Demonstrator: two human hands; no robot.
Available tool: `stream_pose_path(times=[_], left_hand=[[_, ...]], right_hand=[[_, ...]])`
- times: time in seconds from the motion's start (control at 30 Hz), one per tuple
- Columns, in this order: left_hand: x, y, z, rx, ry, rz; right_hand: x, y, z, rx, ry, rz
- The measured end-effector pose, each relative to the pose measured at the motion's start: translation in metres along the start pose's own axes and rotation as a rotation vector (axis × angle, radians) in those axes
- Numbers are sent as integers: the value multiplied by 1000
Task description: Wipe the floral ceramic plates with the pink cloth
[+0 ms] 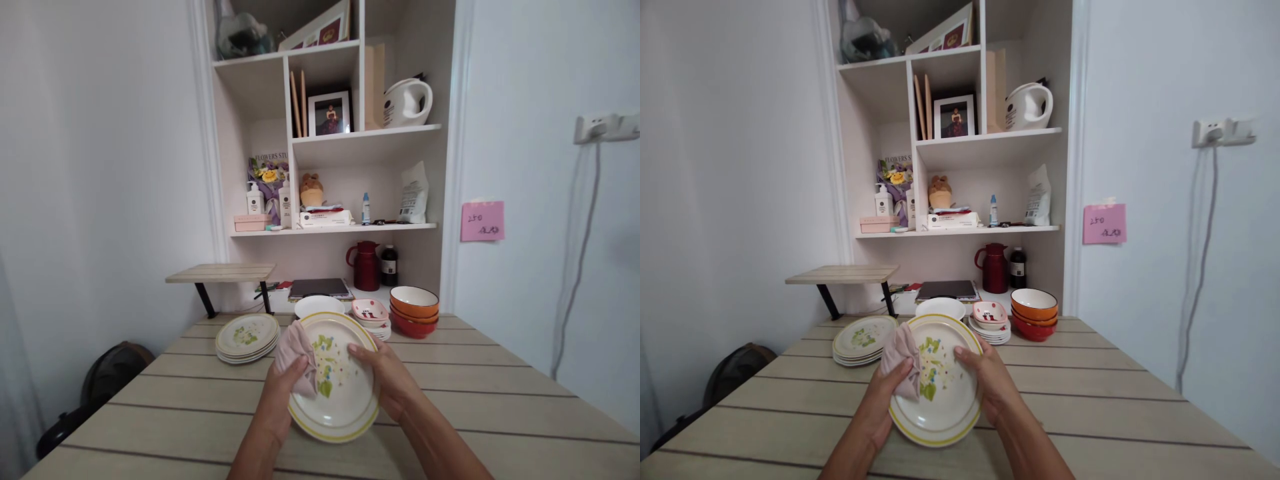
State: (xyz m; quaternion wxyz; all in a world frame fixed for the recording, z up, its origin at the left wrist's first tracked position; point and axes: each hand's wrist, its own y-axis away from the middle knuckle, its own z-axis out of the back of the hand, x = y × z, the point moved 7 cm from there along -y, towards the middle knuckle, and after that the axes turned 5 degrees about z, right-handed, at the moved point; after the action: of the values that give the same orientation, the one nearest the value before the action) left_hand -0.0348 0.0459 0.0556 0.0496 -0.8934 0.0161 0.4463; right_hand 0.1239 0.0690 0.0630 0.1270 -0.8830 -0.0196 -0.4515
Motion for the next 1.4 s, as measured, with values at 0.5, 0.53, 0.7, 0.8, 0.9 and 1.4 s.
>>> stream_pose_path(times=[0.5, 0.53, 0.7, 0.8, 0.9, 1.4], left_hand=[[23, -7, 4, -114, 149, 71], [28, -9, 3, -116, 164, 77], [48, -16, 1, -118, 231, 88], [52, -15, 0, -125, 238, 69], [53, -15, 1, -123, 245, 58], [9, -11, 21, -112, 32, 66]], right_hand=[[-8, -2, 12, -276, -103, 75], [-7, -3, 14, -290, -108, 90], [-5, -4, 20, -326, -140, 158], [-7, -3, 21, -354, -156, 196], [-12, -1, 21, -406, -160, 226], [-4, -5, 8, -48, -35, -97]])
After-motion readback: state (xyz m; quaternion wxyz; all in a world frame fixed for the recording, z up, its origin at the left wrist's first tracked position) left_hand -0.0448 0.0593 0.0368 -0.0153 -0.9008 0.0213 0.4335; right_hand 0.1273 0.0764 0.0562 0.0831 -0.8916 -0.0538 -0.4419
